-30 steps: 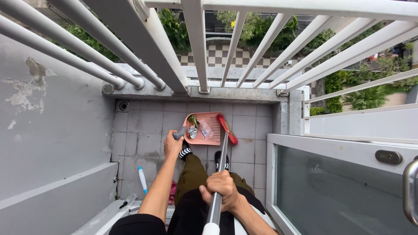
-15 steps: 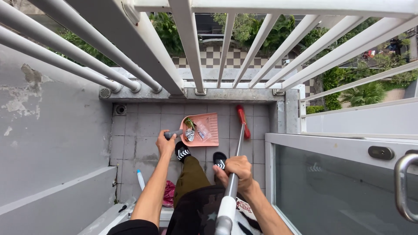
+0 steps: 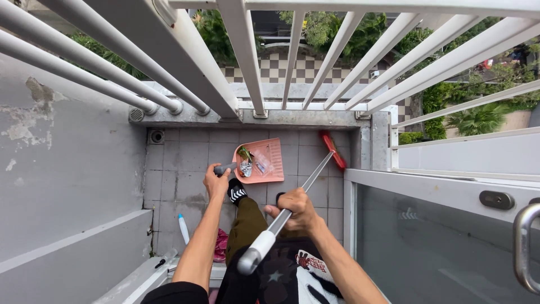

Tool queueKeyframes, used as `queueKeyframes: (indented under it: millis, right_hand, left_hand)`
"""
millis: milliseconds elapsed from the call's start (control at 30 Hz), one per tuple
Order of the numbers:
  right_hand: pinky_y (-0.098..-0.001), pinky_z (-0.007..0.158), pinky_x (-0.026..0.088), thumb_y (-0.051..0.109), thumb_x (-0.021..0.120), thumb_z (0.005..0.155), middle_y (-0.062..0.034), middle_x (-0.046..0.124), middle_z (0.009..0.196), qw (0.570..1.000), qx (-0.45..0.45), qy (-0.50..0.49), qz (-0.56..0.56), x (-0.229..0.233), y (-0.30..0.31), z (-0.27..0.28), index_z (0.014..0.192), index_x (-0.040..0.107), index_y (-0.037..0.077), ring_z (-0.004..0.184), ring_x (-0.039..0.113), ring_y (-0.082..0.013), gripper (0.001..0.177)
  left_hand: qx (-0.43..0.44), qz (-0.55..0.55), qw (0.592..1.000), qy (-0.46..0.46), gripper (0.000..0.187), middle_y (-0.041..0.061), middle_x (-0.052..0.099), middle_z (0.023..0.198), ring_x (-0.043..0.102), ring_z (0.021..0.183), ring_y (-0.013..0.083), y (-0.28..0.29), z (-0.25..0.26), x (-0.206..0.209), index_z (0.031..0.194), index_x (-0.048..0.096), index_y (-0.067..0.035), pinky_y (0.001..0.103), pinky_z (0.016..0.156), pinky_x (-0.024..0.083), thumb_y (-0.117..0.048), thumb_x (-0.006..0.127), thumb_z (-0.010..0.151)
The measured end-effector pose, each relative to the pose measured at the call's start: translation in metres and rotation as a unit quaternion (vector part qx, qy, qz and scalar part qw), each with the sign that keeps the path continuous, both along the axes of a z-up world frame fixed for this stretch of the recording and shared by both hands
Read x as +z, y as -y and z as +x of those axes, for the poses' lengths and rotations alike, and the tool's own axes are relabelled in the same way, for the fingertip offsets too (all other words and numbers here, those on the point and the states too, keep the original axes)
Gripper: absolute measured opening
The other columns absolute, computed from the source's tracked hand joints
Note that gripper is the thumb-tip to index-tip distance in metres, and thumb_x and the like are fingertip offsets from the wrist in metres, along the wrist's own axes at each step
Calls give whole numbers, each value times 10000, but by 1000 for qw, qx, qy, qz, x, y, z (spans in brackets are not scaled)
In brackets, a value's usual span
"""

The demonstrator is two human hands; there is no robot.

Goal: Sweeping dust and small debris into a dustpan on a balcony.

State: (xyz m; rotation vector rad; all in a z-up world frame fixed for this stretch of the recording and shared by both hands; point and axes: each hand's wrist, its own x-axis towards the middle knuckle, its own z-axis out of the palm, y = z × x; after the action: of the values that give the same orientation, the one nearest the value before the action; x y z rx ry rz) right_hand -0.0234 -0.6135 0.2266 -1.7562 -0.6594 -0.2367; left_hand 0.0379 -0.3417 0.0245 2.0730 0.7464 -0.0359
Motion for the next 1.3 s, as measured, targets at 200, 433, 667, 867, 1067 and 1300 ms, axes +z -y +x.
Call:
queueKeyframes:
  millis: [200, 433, 667, 867, 1067, 1300]
  right_hand:
    - [-370, 388, 254, 247, 829, 847, -8, 329, 414, 1000, 20, -21, 11, 0, -26, -10, 474, 330, 127, 341, 358, -168, 635]
    - [-371, 396, 247, 273, 842, 834, -14, 337, 422, 995, 91, -31, 3, 3, -51, -34, 483, 325, 127, 355, 397, -182, 642]
    - [-370, 428, 286, 252, 834, 867, -21, 372, 457, 985, 163, -57, 21, 11, -62, -43, 499, 360, 120, 399, 425, -194, 614]
    - [-365, 421, 279, 236, 842, 853, -21, 370, 453, 981, 173, -73, 53, 22, -65, -45, 493, 375, 114, 391, 418, -191, 603]
    - [-377, 452, 264, 227, 848, 855, -37, 360, 480, 978, 178, -75, 80, 35, -70, -45, 524, 364, 94, 420, 412, -212, 601]
    - [-374, 452, 281, 270, 784, 928, -42, 340, 485, 984, 147, -48, 88, 53, -69, -44, 548, 344, 101, 415, 407, -228, 605]
  left_hand:
    - [-30, 39, 998, -34, 439, 181, 726, 1037, 696, 954, 335, -14, 1, -37, 1185, 676, -109, 439, 847, 537, -191, 861, 795]
    - [-42, 28, 998, -47, 441, 181, 739, 1050, 707, 982, 327, -22, -3, -38, 1187, 678, -112, 431, 867, 542, -219, 858, 798]
    - [-47, 12, 996, -69, 474, 178, 750, 1042, 715, 1004, 332, -18, -2, -28, 1202, 673, -118, 430, 888, 541, -239, 857, 782]
    - [-57, 36, 996, -64, 495, 187, 735, 1079, 702, 1011, 350, -20, -5, -37, 1205, 681, -124, 442, 881, 544, -248, 880, 768]
    - [-60, 34, 995, -68, 481, 179, 733, 1109, 695, 1040, 351, -21, -8, -38, 1194, 693, -137, 441, 892, 539, -258, 877, 766]
    - [-45, 12, 997, -61, 430, 169, 721, 1096, 692, 1018, 328, -12, -10, -19, 1190, 668, -113, 430, 871, 538, -185, 841, 802]
